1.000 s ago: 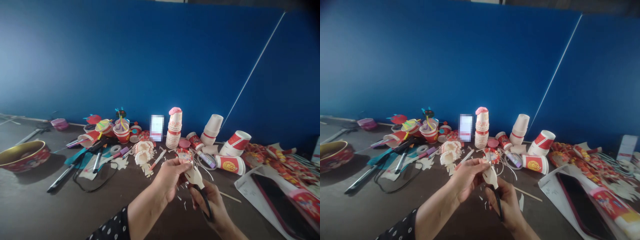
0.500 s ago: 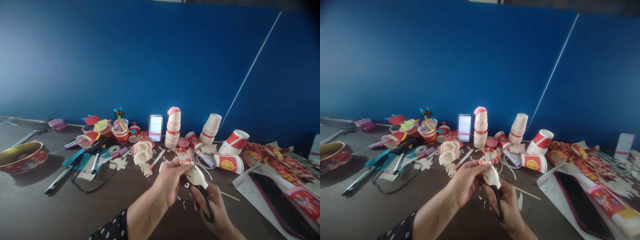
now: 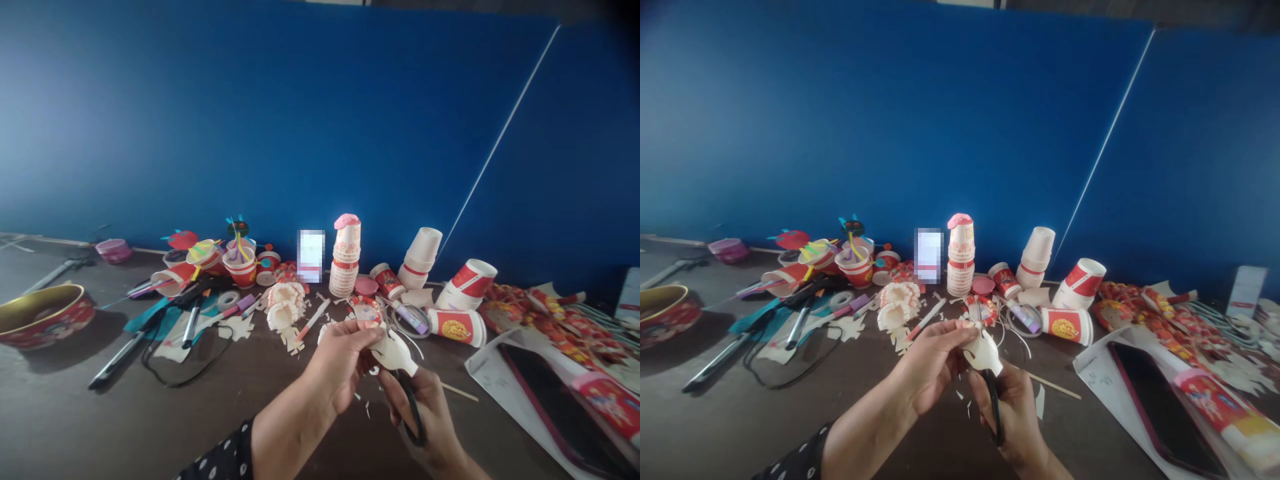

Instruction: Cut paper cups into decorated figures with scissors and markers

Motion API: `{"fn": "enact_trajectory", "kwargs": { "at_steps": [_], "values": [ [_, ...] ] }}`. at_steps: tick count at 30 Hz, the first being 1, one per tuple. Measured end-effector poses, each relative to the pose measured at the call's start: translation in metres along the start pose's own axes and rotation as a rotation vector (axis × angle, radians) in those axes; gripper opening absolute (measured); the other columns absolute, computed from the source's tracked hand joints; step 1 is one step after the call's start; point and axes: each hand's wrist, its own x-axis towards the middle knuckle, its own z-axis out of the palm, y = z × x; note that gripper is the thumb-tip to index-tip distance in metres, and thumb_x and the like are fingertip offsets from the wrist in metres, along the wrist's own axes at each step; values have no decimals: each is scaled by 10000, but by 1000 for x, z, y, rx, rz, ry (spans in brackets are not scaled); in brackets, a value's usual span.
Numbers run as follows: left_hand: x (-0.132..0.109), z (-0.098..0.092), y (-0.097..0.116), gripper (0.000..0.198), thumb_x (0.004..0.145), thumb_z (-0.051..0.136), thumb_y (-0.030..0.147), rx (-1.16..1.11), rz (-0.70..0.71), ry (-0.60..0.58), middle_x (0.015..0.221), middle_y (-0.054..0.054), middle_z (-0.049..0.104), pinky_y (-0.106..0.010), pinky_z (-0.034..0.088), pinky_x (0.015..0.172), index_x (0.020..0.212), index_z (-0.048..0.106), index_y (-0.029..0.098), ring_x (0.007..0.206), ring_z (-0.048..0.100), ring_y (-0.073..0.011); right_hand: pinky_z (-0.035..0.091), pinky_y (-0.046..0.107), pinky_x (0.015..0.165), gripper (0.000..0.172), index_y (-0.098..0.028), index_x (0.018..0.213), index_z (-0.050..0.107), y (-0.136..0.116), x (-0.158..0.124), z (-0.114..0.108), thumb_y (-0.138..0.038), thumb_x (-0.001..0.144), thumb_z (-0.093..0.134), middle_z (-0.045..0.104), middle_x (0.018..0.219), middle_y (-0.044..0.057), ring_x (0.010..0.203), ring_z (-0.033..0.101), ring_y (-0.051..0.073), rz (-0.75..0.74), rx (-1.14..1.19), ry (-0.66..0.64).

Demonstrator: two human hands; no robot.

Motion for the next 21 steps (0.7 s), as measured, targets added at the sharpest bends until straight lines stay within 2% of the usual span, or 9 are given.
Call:
{"fn": "enact_trajectory", "kwargs": {
  "at_steps": [8, 21],
  "values": [
    [0, -1, -1, 113, 593, 663, 150, -10, 16, -10, 547, -21, 571, -222, 409, 530, 604, 562, 100, 499, 523, -95, 296, 169, 301, 383, -156, 558, 509, -5, 0, -2, -513, 692, 545, 396, 352, -48, 302, 344, 62, 0, -51, -28],
    [2, -2, -1, 92, 584, 645, 122, -6, 20, 23, 544, -16, 569, -240, 425, 537, 590, 554, 108, 497, 529, -102, 228, 169, 306, 378, -163, 569, 486, -6, -2, 1, -513, 702, 538, 343, 363, -67, 312, 288, 49, -17, -15, -14]
  ]
}}
